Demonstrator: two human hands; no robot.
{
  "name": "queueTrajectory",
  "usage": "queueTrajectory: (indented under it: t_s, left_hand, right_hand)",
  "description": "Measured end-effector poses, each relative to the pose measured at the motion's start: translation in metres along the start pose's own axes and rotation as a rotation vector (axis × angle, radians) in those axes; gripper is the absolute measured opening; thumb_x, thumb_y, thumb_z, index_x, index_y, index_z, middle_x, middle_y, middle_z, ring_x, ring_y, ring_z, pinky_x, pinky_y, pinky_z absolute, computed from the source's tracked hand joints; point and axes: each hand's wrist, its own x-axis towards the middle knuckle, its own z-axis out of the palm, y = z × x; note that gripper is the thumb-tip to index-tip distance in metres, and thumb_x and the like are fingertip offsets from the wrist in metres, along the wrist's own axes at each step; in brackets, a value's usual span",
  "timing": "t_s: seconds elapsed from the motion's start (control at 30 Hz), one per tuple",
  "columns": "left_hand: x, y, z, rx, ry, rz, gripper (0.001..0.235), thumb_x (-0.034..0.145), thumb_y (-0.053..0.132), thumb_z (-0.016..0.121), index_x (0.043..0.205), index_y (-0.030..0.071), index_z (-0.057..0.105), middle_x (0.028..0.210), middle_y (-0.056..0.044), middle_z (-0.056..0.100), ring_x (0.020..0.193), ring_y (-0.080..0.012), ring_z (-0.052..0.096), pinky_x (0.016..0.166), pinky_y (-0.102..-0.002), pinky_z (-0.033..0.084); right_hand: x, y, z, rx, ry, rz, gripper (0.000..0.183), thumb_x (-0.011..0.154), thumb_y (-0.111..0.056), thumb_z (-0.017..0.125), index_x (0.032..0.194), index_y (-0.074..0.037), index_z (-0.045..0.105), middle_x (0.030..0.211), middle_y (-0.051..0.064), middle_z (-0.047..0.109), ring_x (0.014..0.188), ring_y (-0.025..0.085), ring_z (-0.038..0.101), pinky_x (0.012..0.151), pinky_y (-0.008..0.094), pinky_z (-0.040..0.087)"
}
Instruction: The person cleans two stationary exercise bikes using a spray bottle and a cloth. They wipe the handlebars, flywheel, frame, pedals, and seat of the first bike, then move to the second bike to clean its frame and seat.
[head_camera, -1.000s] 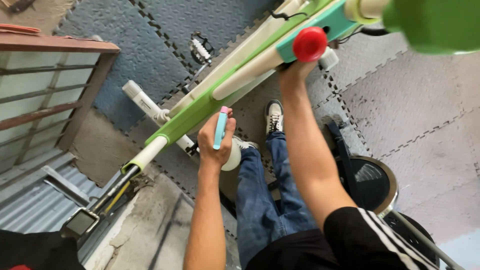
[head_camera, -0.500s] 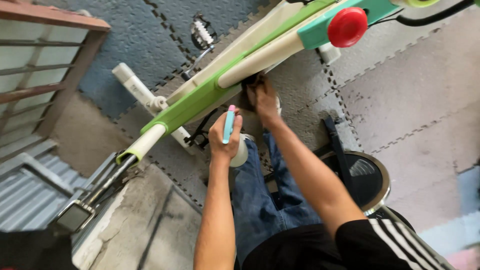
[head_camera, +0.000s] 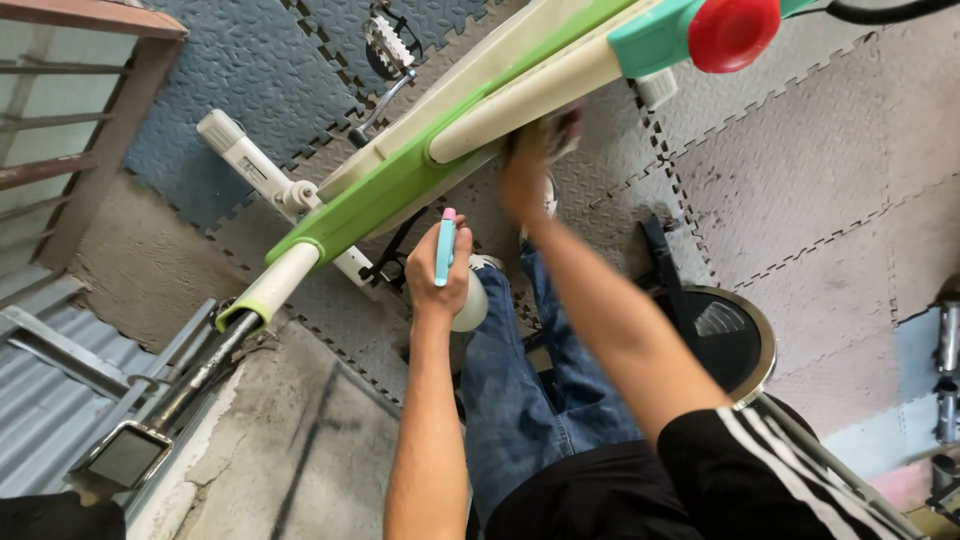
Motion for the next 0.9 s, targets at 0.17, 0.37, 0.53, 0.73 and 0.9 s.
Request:
queueTrajectory:
  t_s: [0.17,0.37,0.53,0.73,0.9]
  left_hand:
    - [0.003,-0.003,-0.004,0.020,0.030,0.022,0.033,0.096,0.032,0.065,0.111,0.003,0.074,0.100,-0.017,0.077,0.093,-0.0314,0.076,0.084,-0.037,0.057]
    - [0.008,-0.002,-0.006,0.020,0.038,0.025,0.033,0.097,0.033,0.065,0.111,0.005,0.074,0.101,-0.018,0.076,0.095,-0.0335,0.075,0.085,-0.039,0.057]
    - [0.007,0.003,-0.002,0.037,0.022,0.075,0.034,0.097,0.034,0.065,0.112,0.006,0.074,0.105,-0.019,0.076,0.100,-0.0368,0.074,0.086,-0.041,0.057]
    - [0.007,0.000,0.008,-0.002,0.036,0.049,0.035,0.099,0.036,0.062,0.115,0.007,0.074,0.107,-0.018,0.076,0.101,-0.0369,0.074,0.087,-0.041,0.057]
    - [0.003,-0.015,0.005,-0.050,0.051,-0.018,0.039,0.098,0.039,0.061,0.115,0.007,0.073,0.105,-0.018,0.077,0.100,-0.0345,0.076,0.087,-0.041,0.058]
  right_hand:
    - [-0.035,-0.029,-0.034,-0.119,-0.191,-0.198,0.056,0.092,-0.008,0.058,0.145,0.005,0.044,0.158,0.030,0.036,0.149,0.050,0.026,0.122,0.069,0.016]
    - [0.070,0.007,-0.117,0.663,-0.269,0.299,0.019,0.106,-0.001,0.058,0.122,0.008,0.058,0.115,0.033,0.056,0.106,0.053,0.051,0.088,0.062,0.046]
    - [0.096,0.131,-0.075,-0.111,-0.266,-0.186,0.031,0.102,-0.004,0.059,0.132,0.003,0.061,0.134,0.029,0.056,0.123,0.051,0.051,0.101,0.060,0.042]
    - [0.013,0.004,-0.043,-0.361,-0.327,-0.234,0.062,0.088,-0.019,0.061,0.144,0.005,0.044,0.152,0.036,0.034,0.141,0.068,0.017,0.113,0.081,0.005]
    - [-0.045,-0.016,-0.035,0.052,-0.456,-0.211,0.074,0.087,-0.019,0.060,0.152,0.008,0.038,0.155,0.044,0.031,0.143,0.065,0.024,0.124,0.066,0.016]
